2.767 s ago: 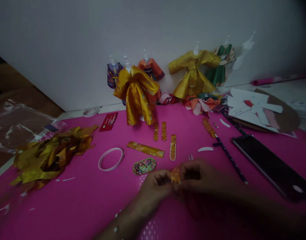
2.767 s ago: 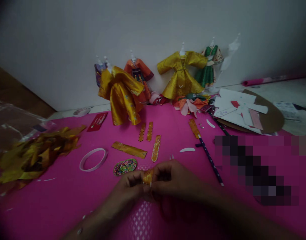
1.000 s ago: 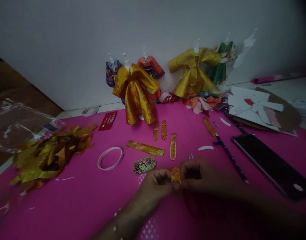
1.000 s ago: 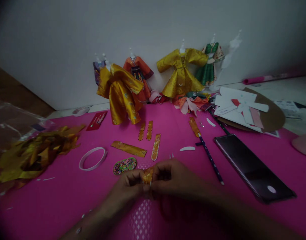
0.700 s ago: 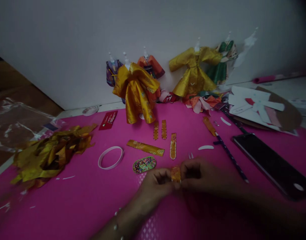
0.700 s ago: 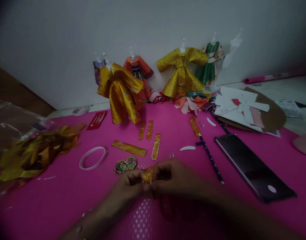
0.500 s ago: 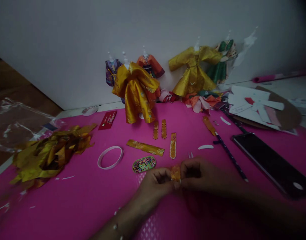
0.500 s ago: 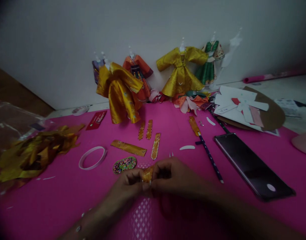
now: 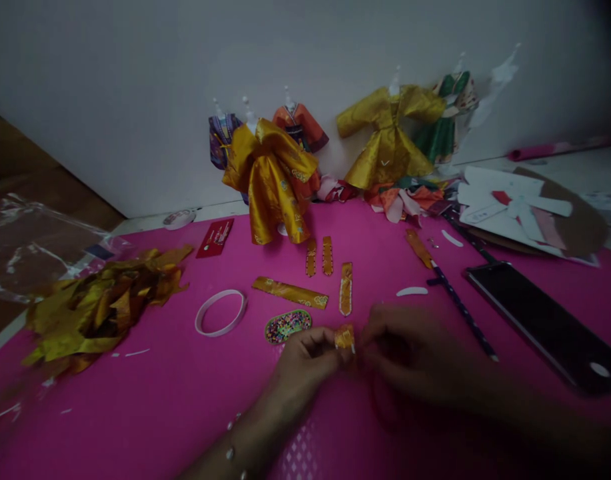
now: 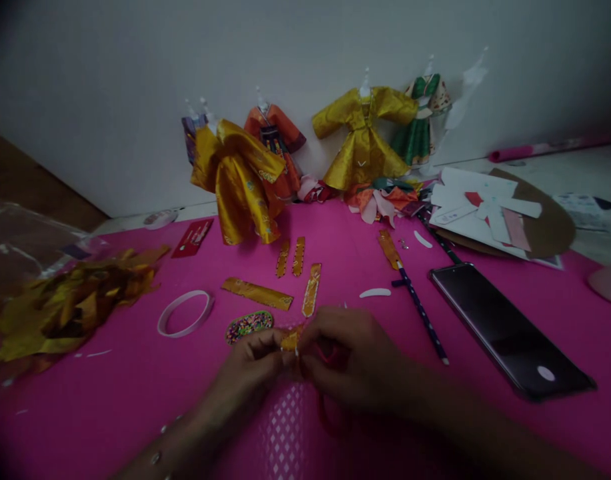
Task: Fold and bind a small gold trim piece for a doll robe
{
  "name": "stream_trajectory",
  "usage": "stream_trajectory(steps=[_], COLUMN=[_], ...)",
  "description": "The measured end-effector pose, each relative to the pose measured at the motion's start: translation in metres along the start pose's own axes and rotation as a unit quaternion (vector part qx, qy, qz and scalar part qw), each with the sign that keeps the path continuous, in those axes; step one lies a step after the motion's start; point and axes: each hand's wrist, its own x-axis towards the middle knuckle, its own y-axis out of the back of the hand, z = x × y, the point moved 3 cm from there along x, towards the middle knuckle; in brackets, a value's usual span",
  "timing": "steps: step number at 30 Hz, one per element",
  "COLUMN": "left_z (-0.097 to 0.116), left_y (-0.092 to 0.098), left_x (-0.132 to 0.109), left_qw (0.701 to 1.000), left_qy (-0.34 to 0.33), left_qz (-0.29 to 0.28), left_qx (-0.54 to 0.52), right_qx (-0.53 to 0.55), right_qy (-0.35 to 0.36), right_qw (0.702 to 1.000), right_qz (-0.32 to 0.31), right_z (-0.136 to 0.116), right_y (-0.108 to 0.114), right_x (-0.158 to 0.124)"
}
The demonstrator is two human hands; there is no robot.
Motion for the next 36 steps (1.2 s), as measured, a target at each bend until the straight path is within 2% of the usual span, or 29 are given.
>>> stream_trajectory(steps=[3, 8, 20, 36], left_z=[-0.003, -0.008, 0.013, 0.017], left_y=[0.004, 0.009, -0.001, -0.004], left_x=[0.004, 0.009, -0.004, -0.005], left_qw=[1.0, 0.999, 0.993, 0.986], left_qy=[-0.004, -0.015, -0.045, -0.079], left_qz=[0.008, 0.023, 0.038, 0.038], left_qx=[0.018, 0.044, 0.105, 0.142], right_qx=[-0.009, -0.039, -0.083, -0.096], right_qy=[0.047, 0.069, 0.059, 0.052], right_qw=[0.999, 0.997, 0.995, 0.994], right_qz=[0.017, 0.021, -0.004, -0.024], right_z=[-0.003, -0.002, -0.002, 0.002], right_y=[-0.002, -0.004, -0.004, -0.006], right_x=[-0.001, -0.003, -0.004, -0.007])
